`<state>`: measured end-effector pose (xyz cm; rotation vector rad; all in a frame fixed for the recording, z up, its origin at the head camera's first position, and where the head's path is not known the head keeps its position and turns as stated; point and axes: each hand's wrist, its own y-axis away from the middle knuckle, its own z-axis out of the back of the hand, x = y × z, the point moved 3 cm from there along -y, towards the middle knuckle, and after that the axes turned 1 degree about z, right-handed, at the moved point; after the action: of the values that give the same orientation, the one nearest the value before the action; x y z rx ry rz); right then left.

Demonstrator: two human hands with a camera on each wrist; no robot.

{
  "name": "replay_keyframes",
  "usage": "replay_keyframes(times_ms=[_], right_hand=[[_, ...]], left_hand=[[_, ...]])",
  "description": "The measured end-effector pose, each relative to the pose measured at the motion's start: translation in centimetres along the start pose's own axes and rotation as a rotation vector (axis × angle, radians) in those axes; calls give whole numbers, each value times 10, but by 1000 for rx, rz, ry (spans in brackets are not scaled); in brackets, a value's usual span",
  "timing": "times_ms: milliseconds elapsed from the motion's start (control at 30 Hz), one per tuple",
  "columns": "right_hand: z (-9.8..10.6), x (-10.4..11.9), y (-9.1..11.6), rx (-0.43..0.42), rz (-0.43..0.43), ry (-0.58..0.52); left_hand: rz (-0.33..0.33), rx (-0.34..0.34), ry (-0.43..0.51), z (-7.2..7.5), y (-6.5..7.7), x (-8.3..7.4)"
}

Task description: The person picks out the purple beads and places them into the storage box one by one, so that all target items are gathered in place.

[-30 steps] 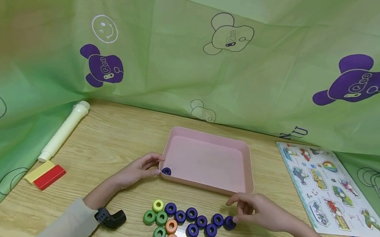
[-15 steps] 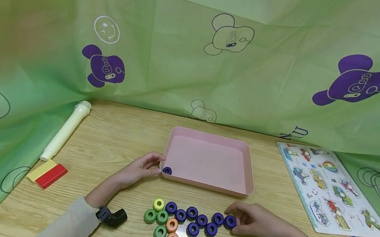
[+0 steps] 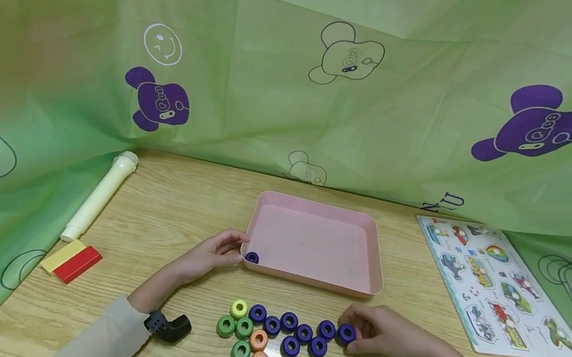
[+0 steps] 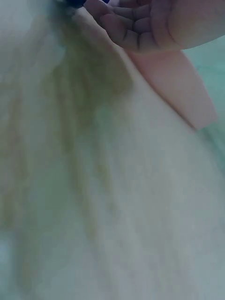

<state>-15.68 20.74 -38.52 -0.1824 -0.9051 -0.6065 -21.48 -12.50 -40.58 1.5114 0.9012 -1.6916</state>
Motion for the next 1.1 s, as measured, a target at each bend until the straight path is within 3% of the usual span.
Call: replay_keyframes(times_ms=[267,467,600,733,833,1100], right_hand=[[36,21,-14,-107,65,90],[55,25,-46,-178,82,-10],[54,31,-70,-242,46,-52],[46,35,-88,-292,-59,-21],[38,26,-101,-284,-109,-11],[21,-12,-131,-205,-143,16]], left_hand=[[6,-8,-4,1,1,-2],[16,-21,6,1,0,-3],[19,-19,4,0,-1,-3],[23,-14,-1,0,-1,-2],[28,-16,4,0,-1,-1],[25,-16,13,0,0,-1]])
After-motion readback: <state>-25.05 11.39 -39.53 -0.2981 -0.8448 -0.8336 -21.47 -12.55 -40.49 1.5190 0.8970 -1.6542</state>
